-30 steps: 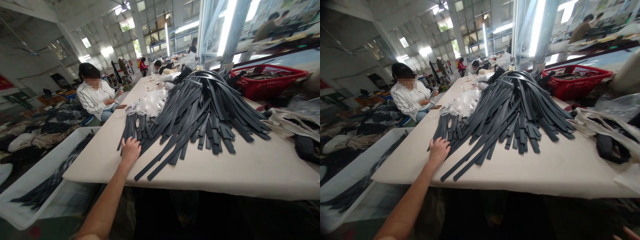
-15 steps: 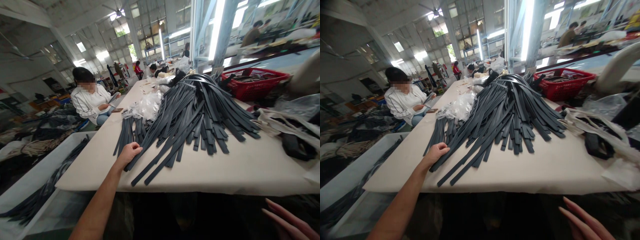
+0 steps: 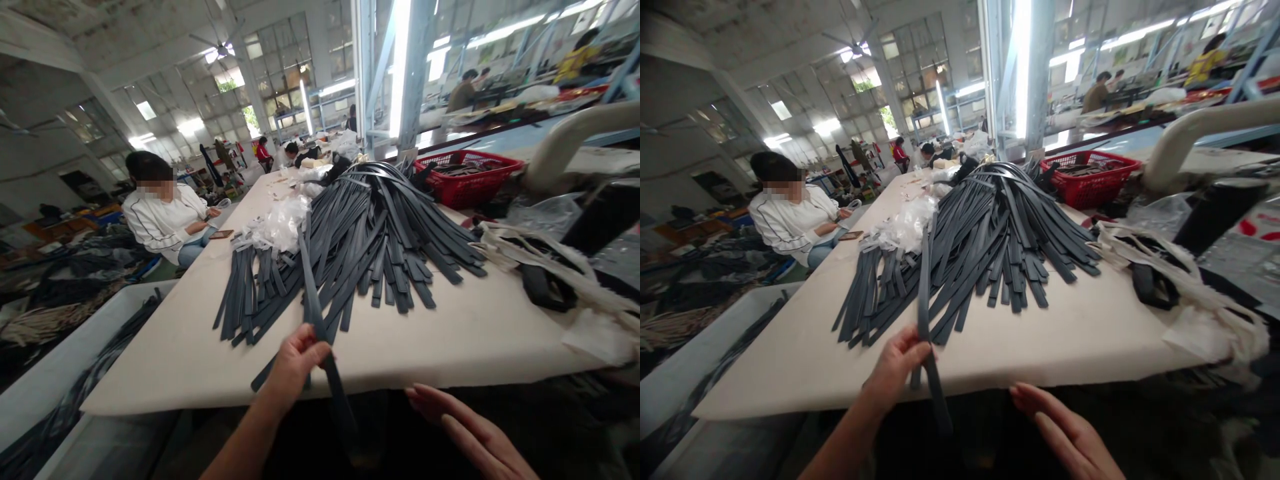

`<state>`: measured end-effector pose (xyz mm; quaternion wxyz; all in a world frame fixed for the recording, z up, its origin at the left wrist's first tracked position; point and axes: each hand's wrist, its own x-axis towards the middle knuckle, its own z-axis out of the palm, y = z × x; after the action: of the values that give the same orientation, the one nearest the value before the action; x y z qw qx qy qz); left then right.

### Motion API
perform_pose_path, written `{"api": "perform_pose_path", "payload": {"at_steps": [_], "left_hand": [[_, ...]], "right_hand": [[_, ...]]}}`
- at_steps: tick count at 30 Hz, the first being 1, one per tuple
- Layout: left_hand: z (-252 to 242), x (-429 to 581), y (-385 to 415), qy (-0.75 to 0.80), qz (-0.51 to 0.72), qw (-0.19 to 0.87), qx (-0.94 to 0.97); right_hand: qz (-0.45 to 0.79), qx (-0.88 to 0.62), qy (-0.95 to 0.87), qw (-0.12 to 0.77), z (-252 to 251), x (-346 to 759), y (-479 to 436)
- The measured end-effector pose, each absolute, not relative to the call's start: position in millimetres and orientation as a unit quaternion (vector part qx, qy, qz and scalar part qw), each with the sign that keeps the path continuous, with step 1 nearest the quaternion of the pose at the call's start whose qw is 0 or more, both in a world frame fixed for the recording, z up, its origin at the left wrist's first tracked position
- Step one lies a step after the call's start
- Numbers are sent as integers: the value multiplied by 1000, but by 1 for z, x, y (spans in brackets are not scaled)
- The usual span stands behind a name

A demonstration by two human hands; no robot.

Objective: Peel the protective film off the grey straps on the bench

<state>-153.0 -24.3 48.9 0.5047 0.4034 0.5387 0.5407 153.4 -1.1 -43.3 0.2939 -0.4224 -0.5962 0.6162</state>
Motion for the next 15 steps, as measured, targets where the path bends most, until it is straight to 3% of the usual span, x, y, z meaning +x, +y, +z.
{"api": "perform_pose_path", "payload": {"at_steps": [4,7,10,13,15], "left_hand": [[20,-86,-57,526,369,530,553],[-9,-69,-68,548,215,523,616],[-35,-78,-69,594,110,460,651],[-56,-95,-69,627,3,345,699],[-68,-102,-74,619,-32,325,714]], "right_hand": [[812,-289,-418,286,-7,104,-4],[867,-237,-312,308,21,89,9],[828,-250,-305,399,54,99,34],[732,-296,-322,521,87,124,64],[662,-311,-335,594,103,145,81]]}}
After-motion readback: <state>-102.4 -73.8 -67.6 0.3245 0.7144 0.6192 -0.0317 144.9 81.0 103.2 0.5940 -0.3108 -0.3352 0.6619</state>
